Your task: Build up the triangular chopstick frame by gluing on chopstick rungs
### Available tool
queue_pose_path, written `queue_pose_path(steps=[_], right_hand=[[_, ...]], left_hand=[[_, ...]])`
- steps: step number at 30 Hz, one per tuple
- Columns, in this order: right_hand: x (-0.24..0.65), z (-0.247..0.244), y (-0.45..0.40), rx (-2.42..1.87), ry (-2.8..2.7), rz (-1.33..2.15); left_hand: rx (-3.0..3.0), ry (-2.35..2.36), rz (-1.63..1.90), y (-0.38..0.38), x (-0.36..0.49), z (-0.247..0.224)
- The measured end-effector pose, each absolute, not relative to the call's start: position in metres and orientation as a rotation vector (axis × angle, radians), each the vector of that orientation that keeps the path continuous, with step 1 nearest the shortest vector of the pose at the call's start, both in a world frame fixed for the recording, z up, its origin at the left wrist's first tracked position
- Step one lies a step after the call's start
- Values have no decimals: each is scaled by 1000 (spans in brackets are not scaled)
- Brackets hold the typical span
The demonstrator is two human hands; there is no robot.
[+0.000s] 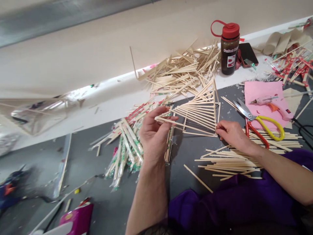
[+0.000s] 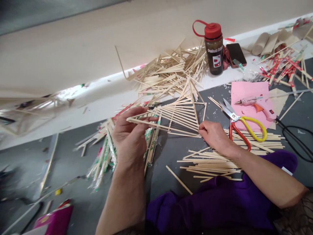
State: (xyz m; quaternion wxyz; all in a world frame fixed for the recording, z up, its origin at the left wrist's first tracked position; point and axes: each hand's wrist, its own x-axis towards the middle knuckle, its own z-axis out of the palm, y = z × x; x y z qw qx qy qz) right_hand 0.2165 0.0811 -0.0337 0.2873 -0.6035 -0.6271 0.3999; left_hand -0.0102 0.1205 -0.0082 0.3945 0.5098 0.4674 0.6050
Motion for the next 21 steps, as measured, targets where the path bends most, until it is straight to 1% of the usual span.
queue_pose_path(steps=[15, 21], right_hand=[[219, -38, 79, -1554, -1655, 1138], [219, -39, 80, -1563, -1673, 1112]], left_hand=[[1285, 1200, 1542, 120, -9, -8], [1299, 1201, 1543, 120, -8, -6]])
